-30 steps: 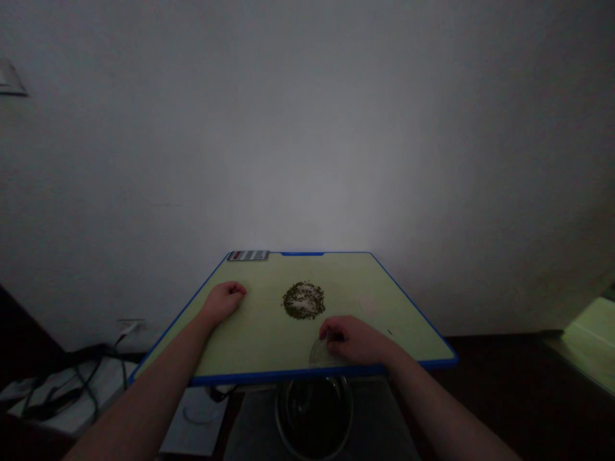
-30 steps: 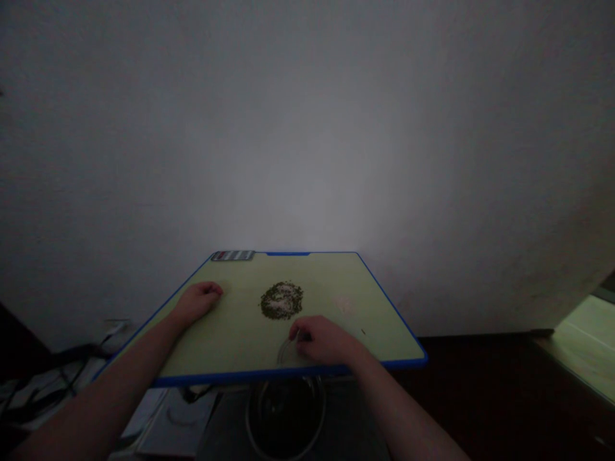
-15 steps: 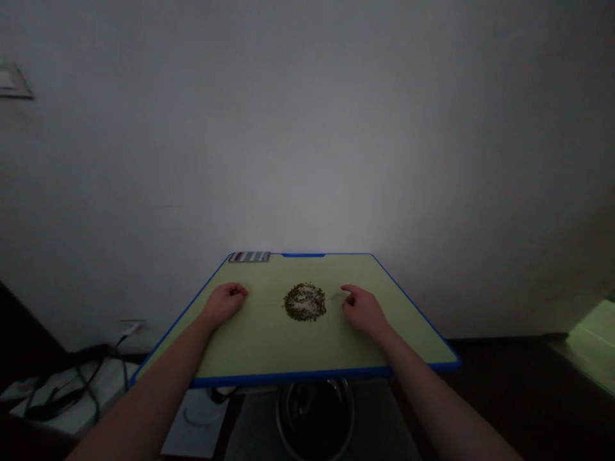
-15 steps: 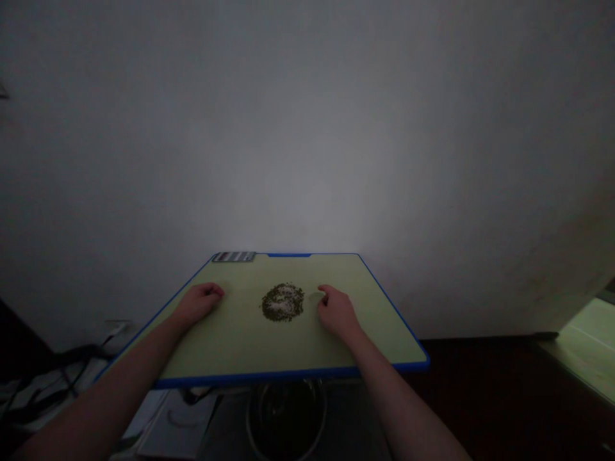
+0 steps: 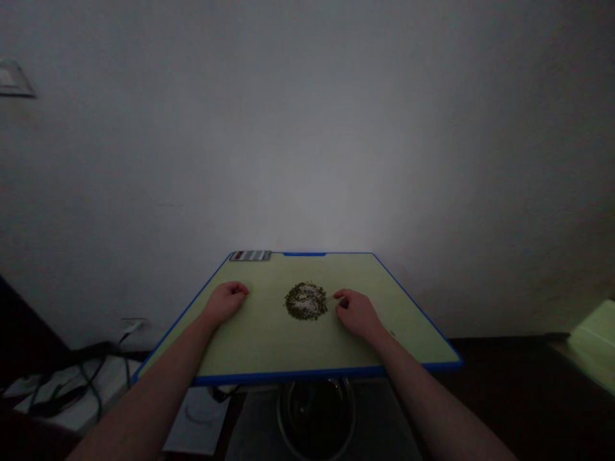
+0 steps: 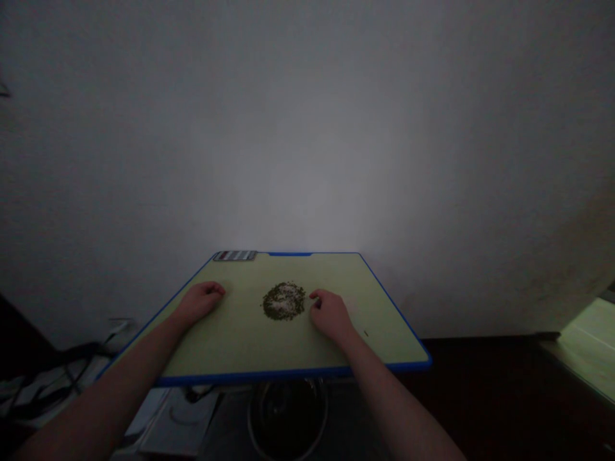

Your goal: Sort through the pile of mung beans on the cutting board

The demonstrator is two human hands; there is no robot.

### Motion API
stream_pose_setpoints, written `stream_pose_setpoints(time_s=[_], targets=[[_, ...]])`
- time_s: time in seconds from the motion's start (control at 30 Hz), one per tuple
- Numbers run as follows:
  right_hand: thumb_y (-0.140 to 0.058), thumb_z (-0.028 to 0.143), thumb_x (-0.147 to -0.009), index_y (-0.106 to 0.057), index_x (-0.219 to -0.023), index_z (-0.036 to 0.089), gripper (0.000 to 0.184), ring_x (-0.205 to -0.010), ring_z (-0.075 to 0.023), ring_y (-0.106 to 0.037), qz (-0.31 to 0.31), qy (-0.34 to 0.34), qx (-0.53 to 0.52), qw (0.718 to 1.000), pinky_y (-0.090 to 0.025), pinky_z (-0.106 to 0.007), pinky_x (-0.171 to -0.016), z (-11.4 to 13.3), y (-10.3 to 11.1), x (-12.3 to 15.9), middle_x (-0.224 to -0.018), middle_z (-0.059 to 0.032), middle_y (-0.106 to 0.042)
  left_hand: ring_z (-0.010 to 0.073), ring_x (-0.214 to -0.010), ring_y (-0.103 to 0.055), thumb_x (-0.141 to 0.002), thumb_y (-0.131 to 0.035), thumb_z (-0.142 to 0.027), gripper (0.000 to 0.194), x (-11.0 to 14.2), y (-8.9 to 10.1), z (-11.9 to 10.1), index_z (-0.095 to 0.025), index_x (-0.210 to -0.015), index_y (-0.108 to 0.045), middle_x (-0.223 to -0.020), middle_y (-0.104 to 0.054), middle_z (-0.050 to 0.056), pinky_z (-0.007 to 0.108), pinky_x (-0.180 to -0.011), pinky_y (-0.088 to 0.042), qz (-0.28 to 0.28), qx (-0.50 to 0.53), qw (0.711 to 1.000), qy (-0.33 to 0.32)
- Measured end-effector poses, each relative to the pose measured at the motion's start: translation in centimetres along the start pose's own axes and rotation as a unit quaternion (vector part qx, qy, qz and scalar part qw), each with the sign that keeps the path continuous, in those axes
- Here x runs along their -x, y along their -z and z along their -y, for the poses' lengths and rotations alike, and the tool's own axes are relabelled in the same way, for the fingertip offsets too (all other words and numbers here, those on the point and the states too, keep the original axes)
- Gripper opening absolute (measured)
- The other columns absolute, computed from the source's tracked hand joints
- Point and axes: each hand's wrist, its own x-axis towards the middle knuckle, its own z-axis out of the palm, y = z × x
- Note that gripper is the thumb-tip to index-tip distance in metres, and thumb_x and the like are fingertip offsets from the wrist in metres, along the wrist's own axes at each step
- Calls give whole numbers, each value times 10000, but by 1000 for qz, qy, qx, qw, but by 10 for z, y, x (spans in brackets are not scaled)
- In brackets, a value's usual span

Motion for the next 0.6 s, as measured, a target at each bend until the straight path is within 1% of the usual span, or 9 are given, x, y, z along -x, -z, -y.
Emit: stream_pose_setpoints(time_s=[0.17,0.27,0.4,0.6], targets=[[-469,139,-659,-605,-938,193,315,-686,-120,-550,-4,-17,-1,1000,-371,-214,-666,-1,2,1,-730,-8,-634,128,-514,-498,-578,-451,-247,193,0,0,0,-164,-667,-602,-519,-548,-13,235,-517,-371,-8,-1,1000,-4],[-468,142,-662,-605,-945,193,318,-679,-123,-550,-3,-12,-5,1000,-372,-216,-653,2,2,3,-732,-12,-634,131,-522,-503,-577,-460,-239,180,-1,-1,2,-164,-658,-602,-515,-547,-14,234,-519,-375,-5,5,1000,-11],[-467,144,-670,-601,-951,186,315,-667,-126,-547,5,-9,-6,1000,-369,-219,-647,4,1,5,-720,-18,-630,131,-521,-503,-582,-470,-235,170,-3,-1,4,-162,-658,-604,-535,-559,-8,231,-505,-374,-9,11,1000,-4],[-462,135,-667,-600,-947,180,315,-668,-124,-543,-4,-17,0,1000,-364,-219,-645,0,4,5,-715,-17,-628,127,-512,-497,-577,-453,-226,177,1,0,0,-161,-658,-596,-539,-559,-7,231,-502,-368,0,12,1000,-8]])
